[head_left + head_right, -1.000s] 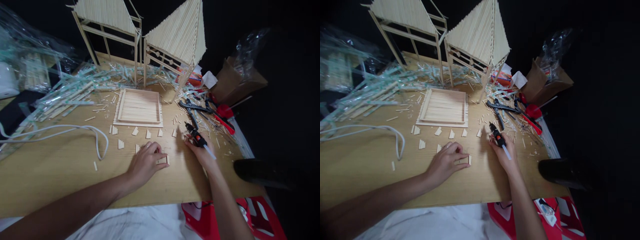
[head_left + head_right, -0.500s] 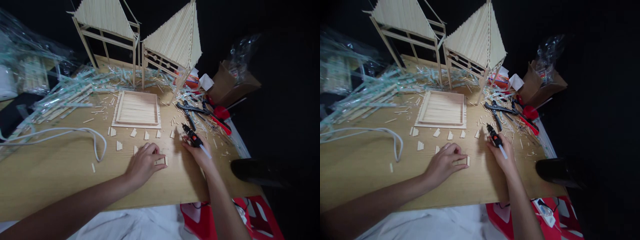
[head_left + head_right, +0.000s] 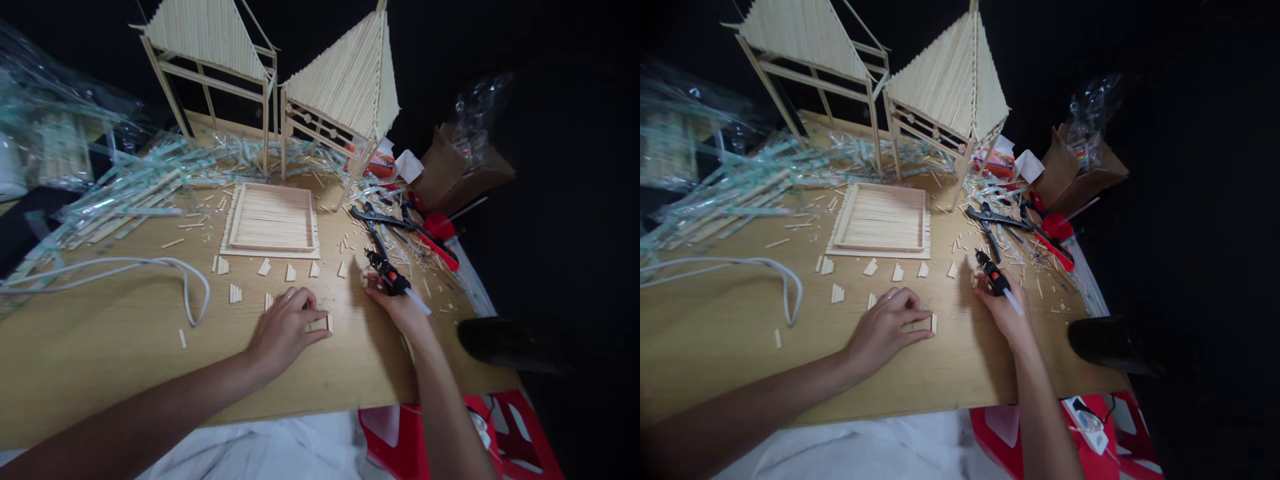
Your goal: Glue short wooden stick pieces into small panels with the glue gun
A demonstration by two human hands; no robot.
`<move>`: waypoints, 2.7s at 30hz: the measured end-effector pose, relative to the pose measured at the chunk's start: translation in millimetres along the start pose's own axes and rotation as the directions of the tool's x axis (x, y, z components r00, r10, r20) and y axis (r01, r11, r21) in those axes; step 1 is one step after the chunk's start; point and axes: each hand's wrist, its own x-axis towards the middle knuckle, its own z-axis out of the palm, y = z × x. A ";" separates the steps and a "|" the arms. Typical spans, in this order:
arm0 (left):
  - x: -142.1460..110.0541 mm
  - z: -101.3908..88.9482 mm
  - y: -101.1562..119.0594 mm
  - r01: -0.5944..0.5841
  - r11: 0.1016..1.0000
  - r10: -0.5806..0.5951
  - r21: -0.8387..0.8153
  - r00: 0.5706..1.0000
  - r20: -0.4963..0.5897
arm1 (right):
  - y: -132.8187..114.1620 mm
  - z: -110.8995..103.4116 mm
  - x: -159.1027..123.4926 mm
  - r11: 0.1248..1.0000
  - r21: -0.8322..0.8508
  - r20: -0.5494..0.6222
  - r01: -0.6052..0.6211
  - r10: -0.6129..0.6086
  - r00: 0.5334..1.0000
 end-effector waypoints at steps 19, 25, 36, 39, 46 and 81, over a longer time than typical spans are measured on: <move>0.2 -1.3 0.7 -0.014 1.000 0.014 0.019 1.000 0.013 | -25.5 19.2 -58.7 0.992 0.121 0.111 -0.043 0.030 0.993; -0.3 0.6 0.3 -0.020 0.999 0.020 0.046 1.000 0.009 | -29.0 38.4 -87.1 0.936 0.300 0.166 -0.185 0.140 0.976; -0.4 -1.1 1.5 -0.019 0.999 0.018 0.042 1.000 0.020 | -24.3 45.2 -89.0 0.951 0.264 0.145 -0.161 0.126 0.981; 0.1 -1.6 2.3 -0.020 0.999 0.019 0.045 1.000 0.018 | -25.1 44.8 -89.1 0.967 0.220 0.130 -0.128 0.101 0.986; 0.0 -0.3 2.0 -0.026 0.999 0.026 0.039 1.000 -0.001 | -26.0 42.1 -92.6 0.960 0.239 0.101 -0.148 0.127 0.987; -0.5 -0.3 1.2 -0.027 0.999 0.027 0.044 1.000 0.003 | -42.0 37.6 -91.9 0.971 0.191 0.023 -0.144 0.142 0.990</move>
